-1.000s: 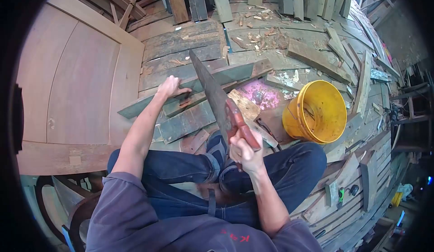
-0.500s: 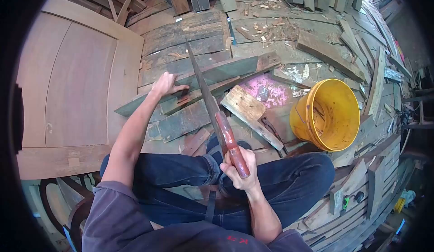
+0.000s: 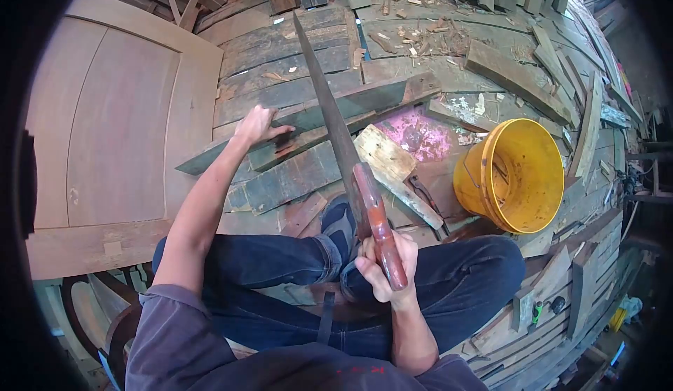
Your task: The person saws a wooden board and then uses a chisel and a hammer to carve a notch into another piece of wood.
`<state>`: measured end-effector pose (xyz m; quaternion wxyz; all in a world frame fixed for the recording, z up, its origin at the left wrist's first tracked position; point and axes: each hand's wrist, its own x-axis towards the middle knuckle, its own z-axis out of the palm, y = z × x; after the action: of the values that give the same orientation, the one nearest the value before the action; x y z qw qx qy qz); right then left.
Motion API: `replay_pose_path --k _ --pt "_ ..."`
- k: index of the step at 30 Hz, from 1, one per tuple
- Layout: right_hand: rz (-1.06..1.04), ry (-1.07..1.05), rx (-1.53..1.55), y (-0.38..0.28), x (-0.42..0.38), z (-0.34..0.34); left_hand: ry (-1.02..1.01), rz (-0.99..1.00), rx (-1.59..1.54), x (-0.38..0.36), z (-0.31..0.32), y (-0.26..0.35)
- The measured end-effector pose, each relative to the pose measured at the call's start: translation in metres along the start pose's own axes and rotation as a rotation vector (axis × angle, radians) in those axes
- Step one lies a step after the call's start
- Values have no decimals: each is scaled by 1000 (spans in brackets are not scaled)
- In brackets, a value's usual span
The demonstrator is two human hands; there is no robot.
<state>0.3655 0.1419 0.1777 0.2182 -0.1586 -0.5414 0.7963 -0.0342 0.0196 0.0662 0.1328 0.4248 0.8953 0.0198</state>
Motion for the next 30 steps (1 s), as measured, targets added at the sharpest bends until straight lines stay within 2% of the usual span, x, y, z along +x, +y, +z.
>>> replay_pose_path --k 7,10,13,25,28,30 --pt "22 41 77 3 0 -3 62 23 44 -10 7 4" --pt "31 67 86 3 0 -2 -25 -48 82 -14 -2 14" --pt "43 79 66 4 0 -2 -5 -61 85 -18 -3 18" --pt "64 69 100 1 0 0 55 4 115 -30 16 16" --pt "49 76 116 1 -1 0 126 10 132 -35 25 17" --pt "43 69 92 2 -1 -2 83 18 172 -39 29 18"
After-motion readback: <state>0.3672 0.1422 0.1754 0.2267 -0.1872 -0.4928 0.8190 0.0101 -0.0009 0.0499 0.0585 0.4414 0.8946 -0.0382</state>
